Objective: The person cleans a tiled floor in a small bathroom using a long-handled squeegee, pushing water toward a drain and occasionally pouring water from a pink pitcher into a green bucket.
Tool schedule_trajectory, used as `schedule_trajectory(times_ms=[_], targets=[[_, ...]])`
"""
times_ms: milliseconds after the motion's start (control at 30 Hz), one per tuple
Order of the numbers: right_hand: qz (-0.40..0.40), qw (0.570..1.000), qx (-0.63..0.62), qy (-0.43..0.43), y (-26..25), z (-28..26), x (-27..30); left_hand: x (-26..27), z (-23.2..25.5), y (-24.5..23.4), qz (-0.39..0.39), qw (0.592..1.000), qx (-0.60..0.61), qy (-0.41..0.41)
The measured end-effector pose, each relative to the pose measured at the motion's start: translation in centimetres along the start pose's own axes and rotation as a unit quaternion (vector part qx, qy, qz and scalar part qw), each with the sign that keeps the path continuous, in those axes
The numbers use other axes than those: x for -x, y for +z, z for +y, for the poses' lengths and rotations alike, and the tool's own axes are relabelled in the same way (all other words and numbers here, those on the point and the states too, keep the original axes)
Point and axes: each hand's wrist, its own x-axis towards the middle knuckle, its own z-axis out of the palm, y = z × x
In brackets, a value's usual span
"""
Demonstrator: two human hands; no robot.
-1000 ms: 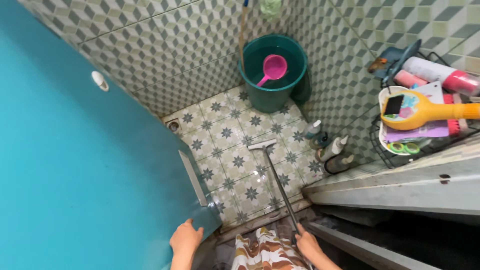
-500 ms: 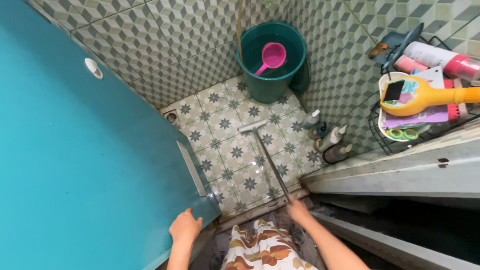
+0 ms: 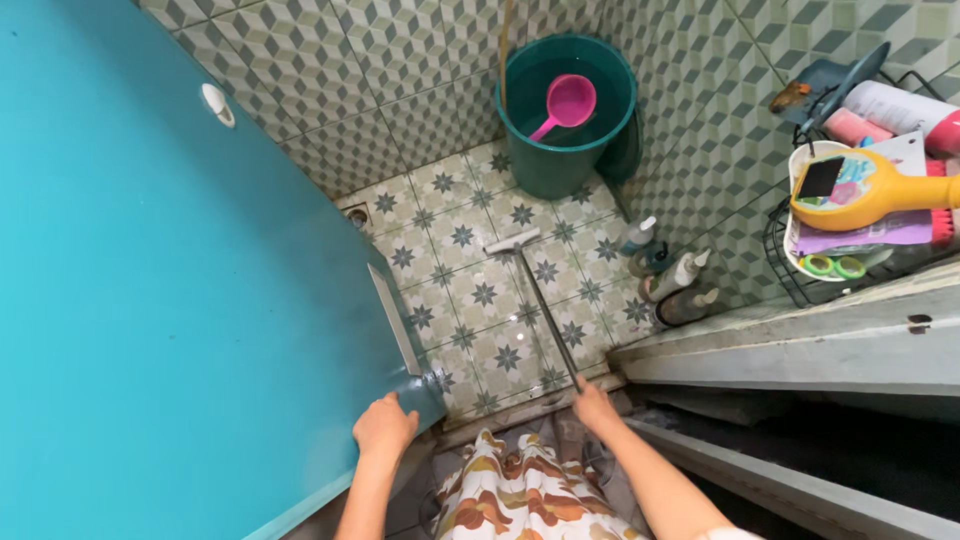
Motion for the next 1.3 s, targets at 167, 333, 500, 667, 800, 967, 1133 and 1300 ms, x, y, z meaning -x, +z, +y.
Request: schedule_trajectory(times_ms=[167,333,500,667,800,967,1133,1300], targets=[[0.044,0.998,-0.010,-0.045,-1.3,-2.2,0.8,-0.1,-0.1,0.1,0.010,1.000,0.017,0.003],[-0.013,0.998,0.040,-0.046,-1.1,2.8,12.0,-0.1,0.1,0.1,0.018,0.999,0.045,0.005],[-0.044,0.996,0.075,-0.004,-2.4,4.8,17.4,-0.3,0.4,-0.2,0.018,0.997,0.073,0.005],[-0.042,0.994,0.097,-0.017,-2.5,3.7,15.1,-0.2,0.7,-0.6,0.020,0.997,0.076,0.010],[-0.015,0.991,0.109,-0.078,-0.8,0.1,8.6,0.0,0.6,-0.5,0.016,0.998,0.067,0.000],[-0.026,0.996,0.066,-0.054,0.2,-2.2,5.6,0.0,0.5,-0.4,0.016,0.998,0.060,0.000],[-0.070,0.988,0.096,-0.094,-0.8,2.1,12.6,-0.3,0.7,-0.5,0.022,0.998,0.060,0.005],[-0.122,0.984,0.128,-0.039,-2.3,4.3,14.2,0.2,0.6,0.0,0.029,0.998,0.061,0.012]])
